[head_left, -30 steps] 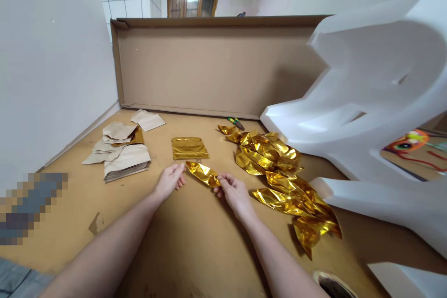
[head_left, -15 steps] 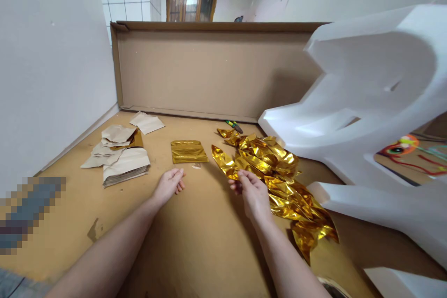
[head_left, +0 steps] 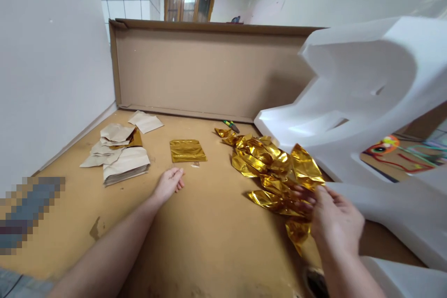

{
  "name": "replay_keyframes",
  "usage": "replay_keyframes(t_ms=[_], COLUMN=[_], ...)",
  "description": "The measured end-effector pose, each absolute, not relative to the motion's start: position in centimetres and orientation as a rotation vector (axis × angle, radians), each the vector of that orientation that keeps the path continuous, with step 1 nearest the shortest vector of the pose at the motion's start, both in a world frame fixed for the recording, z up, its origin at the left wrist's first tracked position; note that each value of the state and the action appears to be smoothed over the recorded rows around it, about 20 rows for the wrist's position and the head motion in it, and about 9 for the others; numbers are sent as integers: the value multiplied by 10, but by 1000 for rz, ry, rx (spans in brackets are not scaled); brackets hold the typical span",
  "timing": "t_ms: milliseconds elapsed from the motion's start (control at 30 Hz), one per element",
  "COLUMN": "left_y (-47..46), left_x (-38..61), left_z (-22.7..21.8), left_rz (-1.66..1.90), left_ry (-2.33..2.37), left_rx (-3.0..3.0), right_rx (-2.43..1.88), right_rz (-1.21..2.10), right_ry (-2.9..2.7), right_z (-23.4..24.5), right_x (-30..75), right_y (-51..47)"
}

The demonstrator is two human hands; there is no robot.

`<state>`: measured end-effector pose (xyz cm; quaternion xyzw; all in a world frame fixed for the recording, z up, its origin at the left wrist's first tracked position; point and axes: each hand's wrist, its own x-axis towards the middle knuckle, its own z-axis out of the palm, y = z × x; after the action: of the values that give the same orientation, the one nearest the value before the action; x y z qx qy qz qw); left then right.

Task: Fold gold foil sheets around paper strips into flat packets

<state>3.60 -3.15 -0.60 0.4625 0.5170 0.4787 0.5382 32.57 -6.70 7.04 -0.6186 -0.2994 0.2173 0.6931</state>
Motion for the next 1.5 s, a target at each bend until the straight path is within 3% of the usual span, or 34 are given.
replay_keyframes(t_ms=[200, 433, 633, 1000, 1500], left_y=[-30, -28, -25, -19, -17], left_x=[34, 34, 33, 37, 34], left_z=[-10, -13, -11, -14, -19], left_rz=[1158, 1163, 1133, 1152, 1126], left_ry=[1208, 1174, 1184, 1188, 1186], left_rx=[1122, 1112, 1097, 1065, 1097], right_rx=[-1548, -1548, -1485, -1591, -1719], right_rz=[483, 359, 269, 11, -54], right_ry=[-765, -1437, -1980, -2436, -2493], right_z=[59, 37, 34, 21, 33], right_x=[320, 262, 205, 176, 161], right_y=[-89, -89, -41, 37, 43])
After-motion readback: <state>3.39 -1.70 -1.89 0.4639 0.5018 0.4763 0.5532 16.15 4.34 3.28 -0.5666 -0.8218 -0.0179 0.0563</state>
